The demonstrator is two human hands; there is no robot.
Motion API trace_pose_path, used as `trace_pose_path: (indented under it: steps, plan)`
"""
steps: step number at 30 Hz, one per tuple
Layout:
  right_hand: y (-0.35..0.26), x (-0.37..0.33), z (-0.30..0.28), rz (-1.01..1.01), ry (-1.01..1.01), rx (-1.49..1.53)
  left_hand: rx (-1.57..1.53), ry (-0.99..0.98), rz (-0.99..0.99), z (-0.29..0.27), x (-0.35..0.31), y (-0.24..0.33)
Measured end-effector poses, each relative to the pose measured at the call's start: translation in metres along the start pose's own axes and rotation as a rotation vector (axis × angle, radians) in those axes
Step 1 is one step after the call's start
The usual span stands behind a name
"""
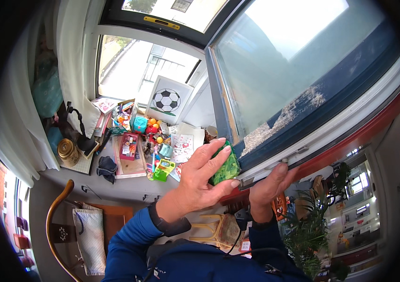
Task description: The person wipes the window frame with a dark cloth, then walks through the room to pick up a green sponge and returns to scrub the frame. After scrubbing, they wipe the frame again with the cloth.
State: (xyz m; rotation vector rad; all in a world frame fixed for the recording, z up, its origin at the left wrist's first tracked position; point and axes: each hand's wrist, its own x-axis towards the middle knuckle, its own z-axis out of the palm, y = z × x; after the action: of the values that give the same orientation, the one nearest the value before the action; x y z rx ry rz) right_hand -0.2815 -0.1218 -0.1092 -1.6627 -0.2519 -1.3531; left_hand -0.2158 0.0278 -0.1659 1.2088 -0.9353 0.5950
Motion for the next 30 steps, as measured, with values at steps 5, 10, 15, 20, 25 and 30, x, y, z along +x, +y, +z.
trace_pose_path:
  steps: [5, 10, 15, 20, 25, 30]
  plan:
    - [-0.005, 0.0, 0.005, 0.05, -0.015, 0.033, -0.019, 0.018, -0.001, 0.01, 0.021, 0.006]
    - [-0.005, -0.002, 0.005, 0.079, -0.003, 0.088, 0.055, 0.035, 0.115, 0.006, 0.025, 0.011]
    - [-0.003, -0.004, 0.004, 0.076, 0.009, 0.075, 0.146, -0.042, 0.003, 0.005, 0.025, 0.01]
    - [-0.001, -0.005, 0.001, 0.075, 0.015, 0.084, 0.134, 0.002, 0.083, 0.006, 0.03, 0.016]
    - [0.001, -0.005, 0.001, 0.063, 0.022, 0.084, 0.14, -0.032, 0.124, 0.004, 0.037, 0.017]
    - [0.001, -0.004, 0.004, 0.051, 0.039, 0.117, 0.125, -0.01, 0.16, 0.004, 0.045, 0.015]
